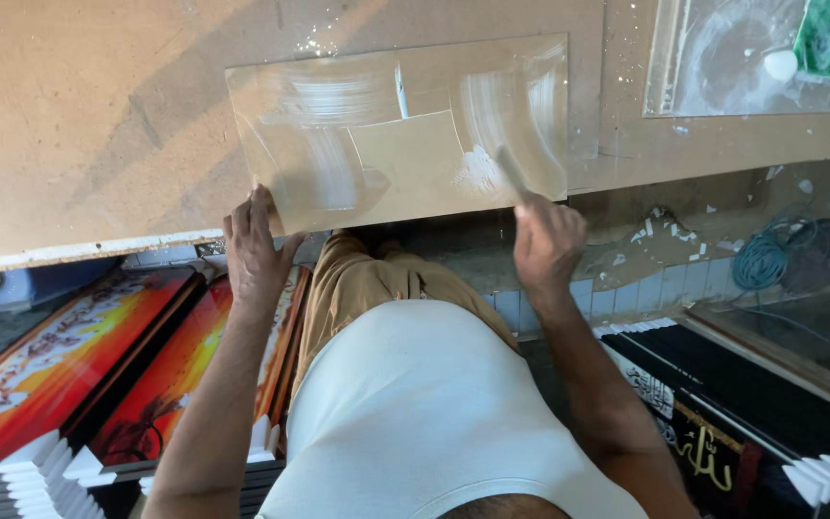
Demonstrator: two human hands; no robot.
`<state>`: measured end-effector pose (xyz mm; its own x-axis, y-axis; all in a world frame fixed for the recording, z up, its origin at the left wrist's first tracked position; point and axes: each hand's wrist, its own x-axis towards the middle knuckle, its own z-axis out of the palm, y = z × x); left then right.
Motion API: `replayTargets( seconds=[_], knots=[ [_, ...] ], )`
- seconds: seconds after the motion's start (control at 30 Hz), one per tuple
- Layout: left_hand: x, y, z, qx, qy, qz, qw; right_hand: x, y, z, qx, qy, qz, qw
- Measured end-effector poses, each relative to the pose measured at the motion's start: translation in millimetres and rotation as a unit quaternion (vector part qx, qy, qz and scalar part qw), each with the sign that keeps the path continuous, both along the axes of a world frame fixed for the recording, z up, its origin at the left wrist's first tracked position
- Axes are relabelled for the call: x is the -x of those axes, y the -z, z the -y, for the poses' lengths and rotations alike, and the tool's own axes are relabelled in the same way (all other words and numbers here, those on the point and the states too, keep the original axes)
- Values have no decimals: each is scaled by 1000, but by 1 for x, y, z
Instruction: The person spreads white glue over a flat board using a small pad, then lays a black fabric panel with gold calligraphy onto the glued board and presses it flat with both hands. They repeat the glue-and-mount cycle on additional boards, handling the finished panels aside as they go.
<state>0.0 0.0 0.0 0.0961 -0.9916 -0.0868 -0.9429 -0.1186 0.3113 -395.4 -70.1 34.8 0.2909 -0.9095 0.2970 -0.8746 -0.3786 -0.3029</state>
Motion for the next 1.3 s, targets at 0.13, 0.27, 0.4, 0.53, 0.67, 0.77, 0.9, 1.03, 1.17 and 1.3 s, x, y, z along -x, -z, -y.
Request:
replayTargets(
  seconds=[0.13, 0.27, 0.4, 0.53, 0.67, 0.77, 0.9, 1.03, 1.17, 1.3],
  knots=[
    [8, -3, -8, -27, -29, -17, 999, -19, 15, -9, -23, -38, -25, 999],
    [13, -5, -5, -34, -43, -38, 998, -42, 14, -16, -86, -274, 102, 952],
    [16, -1, 0, 1, -52, -51, 997, -29, 16, 49, -69, -129, 151, 978],
    [20, -1, 1, -11, -76, -71, 995, -31, 13, 98, -3, -34, 99, 995],
    [19, 2, 7, -3, -84, -76, 994, -71, 19, 59, -25, -263, 39, 964],
    [20, 7, 9, -9, -79, -65, 995, -84, 15, 38, -64, -381, 68, 920],
    [21, 12, 5, -23, -90, -60, 994, -91, 12, 104, 10, -207, 74, 976],
    [14, 13, 11, -25, -91, -70, 993, -112, 10, 90, -4, -299, 19, 954],
    [10, 14, 16, -33, -96, -68, 993, -114, 11, 45, -45, -448, 64, 891],
    [7, 16, 14, -21, -91, -76, 993, -105, 14, 56, -39, -292, 46, 955]
  ],
)
